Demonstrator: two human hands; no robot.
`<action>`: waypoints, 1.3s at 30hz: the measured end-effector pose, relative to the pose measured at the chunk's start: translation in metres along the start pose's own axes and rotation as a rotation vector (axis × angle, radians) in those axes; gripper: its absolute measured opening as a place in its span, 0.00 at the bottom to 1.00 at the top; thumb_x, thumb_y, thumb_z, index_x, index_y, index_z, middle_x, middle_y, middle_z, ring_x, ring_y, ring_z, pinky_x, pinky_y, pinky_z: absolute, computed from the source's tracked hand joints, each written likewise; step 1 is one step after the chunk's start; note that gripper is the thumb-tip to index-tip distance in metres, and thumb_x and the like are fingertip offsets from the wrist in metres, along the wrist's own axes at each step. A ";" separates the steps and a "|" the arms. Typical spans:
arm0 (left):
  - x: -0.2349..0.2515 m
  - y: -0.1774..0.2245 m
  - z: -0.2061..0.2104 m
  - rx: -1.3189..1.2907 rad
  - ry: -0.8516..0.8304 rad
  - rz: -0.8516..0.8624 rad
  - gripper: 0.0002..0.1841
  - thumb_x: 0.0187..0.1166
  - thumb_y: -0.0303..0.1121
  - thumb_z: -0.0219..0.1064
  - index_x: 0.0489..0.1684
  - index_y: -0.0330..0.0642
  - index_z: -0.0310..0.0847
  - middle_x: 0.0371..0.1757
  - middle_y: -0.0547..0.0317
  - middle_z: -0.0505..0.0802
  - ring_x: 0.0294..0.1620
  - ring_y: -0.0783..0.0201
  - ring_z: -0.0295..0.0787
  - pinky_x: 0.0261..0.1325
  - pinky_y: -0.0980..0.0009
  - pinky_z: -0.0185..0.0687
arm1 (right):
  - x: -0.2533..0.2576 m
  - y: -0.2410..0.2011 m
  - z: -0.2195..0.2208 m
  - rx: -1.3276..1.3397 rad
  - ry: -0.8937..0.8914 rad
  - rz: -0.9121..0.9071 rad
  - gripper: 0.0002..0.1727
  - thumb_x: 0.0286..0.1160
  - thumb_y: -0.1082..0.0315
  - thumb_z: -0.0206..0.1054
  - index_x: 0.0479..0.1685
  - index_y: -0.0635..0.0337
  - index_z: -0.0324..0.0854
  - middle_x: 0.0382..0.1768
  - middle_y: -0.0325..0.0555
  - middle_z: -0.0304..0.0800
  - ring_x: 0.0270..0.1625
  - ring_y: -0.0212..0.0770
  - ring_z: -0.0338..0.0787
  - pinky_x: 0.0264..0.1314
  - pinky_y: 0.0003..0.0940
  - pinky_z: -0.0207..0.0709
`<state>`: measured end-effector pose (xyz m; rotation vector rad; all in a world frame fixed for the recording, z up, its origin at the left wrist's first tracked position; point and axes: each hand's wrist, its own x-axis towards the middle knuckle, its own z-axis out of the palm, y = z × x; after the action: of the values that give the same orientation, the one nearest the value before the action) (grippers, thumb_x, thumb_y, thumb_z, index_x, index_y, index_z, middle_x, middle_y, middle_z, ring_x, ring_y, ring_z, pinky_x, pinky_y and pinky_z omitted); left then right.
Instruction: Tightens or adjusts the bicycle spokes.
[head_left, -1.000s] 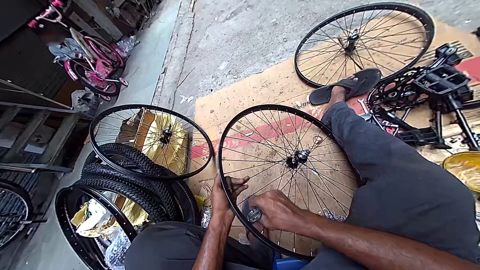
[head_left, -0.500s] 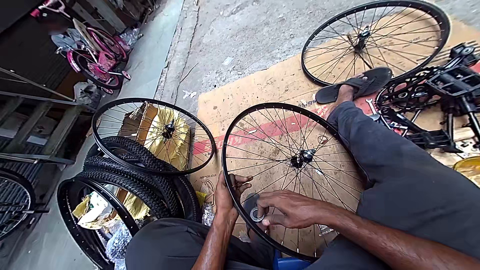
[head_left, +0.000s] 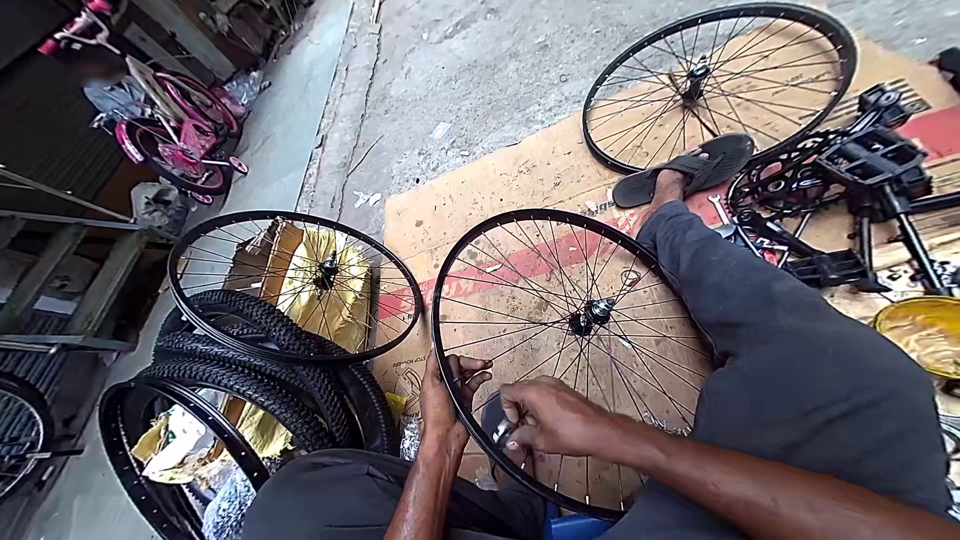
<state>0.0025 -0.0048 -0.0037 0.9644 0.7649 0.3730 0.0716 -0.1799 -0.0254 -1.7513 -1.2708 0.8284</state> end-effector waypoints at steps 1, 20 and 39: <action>0.000 0.000 0.000 -0.002 0.005 -0.001 0.36 0.94 0.53 0.36 0.17 0.40 0.77 0.26 0.44 0.93 0.33 0.49 0.95 0.44 0.56 0.90 | 0.003 -0.001 0.010 -0.114 0.059 -0.004 0.10 0.69 0.68 0.73 0.48 0.56 0.84 0.38 0.46 0.90 0.42 0.48 0.91 0.46 0.51 0.84; 0.004 0.002 -0.001 0.081 0.090 0.030 0.30 0.94 0.51 0.37 0.30 0.41 0.79 0.30 0.46 0.94 0.33 0.50 0.95 0.39 0.57 0.91 | -0.002 0.000 -0.017 -0.020 -0.258 -0.145 0.21 0.83 0.53 0.68 0.64 0.56 0.78 0.49 0.50 0.88 0.53 0.50 0.88 0.62 0.54 0.79; 0.002 0.002 -0.004 -0.052 -0.067 0.070 0.34 0.93 0.57 0.36 0.28 0.39 0.78 0.41 0.43 0.95 0.53 0.45 0.94 0.64 0.49 0.86 | -0.010 0.006 -0.020 -0.228 -0.098 -0.281 0.10 0.85 0.60 0.64 0.51 0.52 0.89 0.49 0.44 0.92 0.57 0.47 0.89 0.66 0.51 0.78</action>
<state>0.0009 -0.0002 -0.0039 0.9522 0.6586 0.4178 0.0888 -0.1946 -0.0205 -1.6678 -1.6869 0.6322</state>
